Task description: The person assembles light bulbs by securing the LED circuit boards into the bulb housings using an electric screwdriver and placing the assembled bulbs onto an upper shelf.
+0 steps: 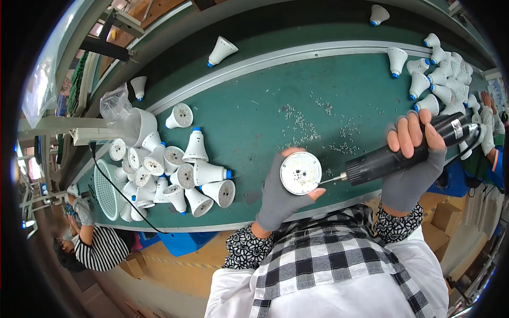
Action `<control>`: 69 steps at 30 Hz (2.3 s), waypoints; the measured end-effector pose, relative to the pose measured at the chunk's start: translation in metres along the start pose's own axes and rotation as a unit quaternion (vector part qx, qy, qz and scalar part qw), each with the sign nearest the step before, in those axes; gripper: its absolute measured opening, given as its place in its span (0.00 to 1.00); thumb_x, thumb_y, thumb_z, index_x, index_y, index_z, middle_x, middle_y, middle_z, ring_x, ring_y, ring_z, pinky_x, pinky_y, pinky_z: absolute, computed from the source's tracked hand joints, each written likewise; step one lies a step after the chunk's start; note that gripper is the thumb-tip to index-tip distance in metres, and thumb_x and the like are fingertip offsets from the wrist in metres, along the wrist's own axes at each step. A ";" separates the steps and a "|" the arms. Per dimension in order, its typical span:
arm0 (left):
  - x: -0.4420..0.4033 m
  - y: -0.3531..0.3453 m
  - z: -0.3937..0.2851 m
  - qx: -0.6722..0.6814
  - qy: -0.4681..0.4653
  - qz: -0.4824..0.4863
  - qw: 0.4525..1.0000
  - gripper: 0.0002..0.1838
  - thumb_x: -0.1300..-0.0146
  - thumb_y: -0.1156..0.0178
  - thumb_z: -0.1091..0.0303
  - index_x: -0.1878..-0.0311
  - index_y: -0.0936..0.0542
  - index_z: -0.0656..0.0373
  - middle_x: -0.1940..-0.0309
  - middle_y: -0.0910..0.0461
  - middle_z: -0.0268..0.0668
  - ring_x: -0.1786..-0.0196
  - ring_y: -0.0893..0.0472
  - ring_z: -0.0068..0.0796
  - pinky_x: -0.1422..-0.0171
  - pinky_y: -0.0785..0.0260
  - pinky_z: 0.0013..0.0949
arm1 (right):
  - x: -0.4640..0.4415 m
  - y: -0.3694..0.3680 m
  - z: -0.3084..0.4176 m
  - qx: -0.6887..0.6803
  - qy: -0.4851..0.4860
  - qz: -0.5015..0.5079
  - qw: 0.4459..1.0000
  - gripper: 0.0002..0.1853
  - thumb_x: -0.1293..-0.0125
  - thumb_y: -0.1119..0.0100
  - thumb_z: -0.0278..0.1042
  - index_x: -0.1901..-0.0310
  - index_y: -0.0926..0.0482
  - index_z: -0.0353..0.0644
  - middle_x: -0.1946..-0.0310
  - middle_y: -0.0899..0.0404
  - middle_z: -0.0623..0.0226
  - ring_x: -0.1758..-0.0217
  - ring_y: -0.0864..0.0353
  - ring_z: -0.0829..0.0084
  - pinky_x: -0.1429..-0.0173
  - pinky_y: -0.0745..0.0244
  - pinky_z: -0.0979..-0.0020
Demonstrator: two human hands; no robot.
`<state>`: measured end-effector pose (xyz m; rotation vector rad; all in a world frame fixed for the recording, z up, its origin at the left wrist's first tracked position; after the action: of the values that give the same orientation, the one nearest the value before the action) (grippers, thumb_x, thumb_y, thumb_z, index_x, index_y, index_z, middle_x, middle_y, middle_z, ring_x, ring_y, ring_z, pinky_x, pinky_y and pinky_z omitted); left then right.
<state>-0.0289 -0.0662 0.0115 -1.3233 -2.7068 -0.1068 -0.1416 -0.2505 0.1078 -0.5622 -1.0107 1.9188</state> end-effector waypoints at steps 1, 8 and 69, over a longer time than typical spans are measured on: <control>0.001 0.000 0.000 -0.020 -0.006 -0.006 1.000 0.40 0.60 0.21 0.65 0.42 0.30 0.57 0.48 0.25 0.38 0.48 0.21 0.28 0.44 0.27 0.30 | 0.004 -0.002 -0.002 -0.007 -0.005 0.014 1.000 0.08 0.35 0.49 0.29 0.56 0.34 0.43 0.75 0.38 0.73 0.76 0.35 0.78 0.63 0.31 0.70; 0.005 -0.001 -0.001 -0.138 -0.113 -0.052 0.983 0.41 0.61 0.18 0.63 0.43 0.30 0.57 0.53 0.26 0.39 0.53 0.20 0.34 0.50 0.25 0.33 | 0.018 -0.016 -0.010 0.029 -0.050 0.059 0.997 0.09 0.36 0.49 0.25 0.57 0.35 0.45 0.76 0.34 0.69 0.76 0.31 0.73 0.62 0.28 0.66; -0.005 -0.005 -0.009 -0.047 -0.036 -0.110 0.992 0.37 0.57 0.21 0.68 0.44 0.32 0.59 0.51 0.24 0.39 0.48 0.23 0.28 0.44 0.28 0.29 | 0.016 -0.012 0.004 0.045 0.049 0.072 0.995 0.09 0.36 0.48 0.27 0.57 0.35 0.43 0.76 0.35 0.72 0.78 0.33 0.76 0.65 0.29 0.67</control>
<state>-0.0291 -0.0736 0.0195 -1.0650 -2.9342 -0.2155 -0.1472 -0.2351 0.1200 -0.6874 -0.8363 2.0314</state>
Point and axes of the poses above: each hand's wrist, its own x-axis away from the middle knuckle, its own y-axis out of the back of the hand, z = x × y, the point moved 5 cm from there along -x, towards the middle knuckle
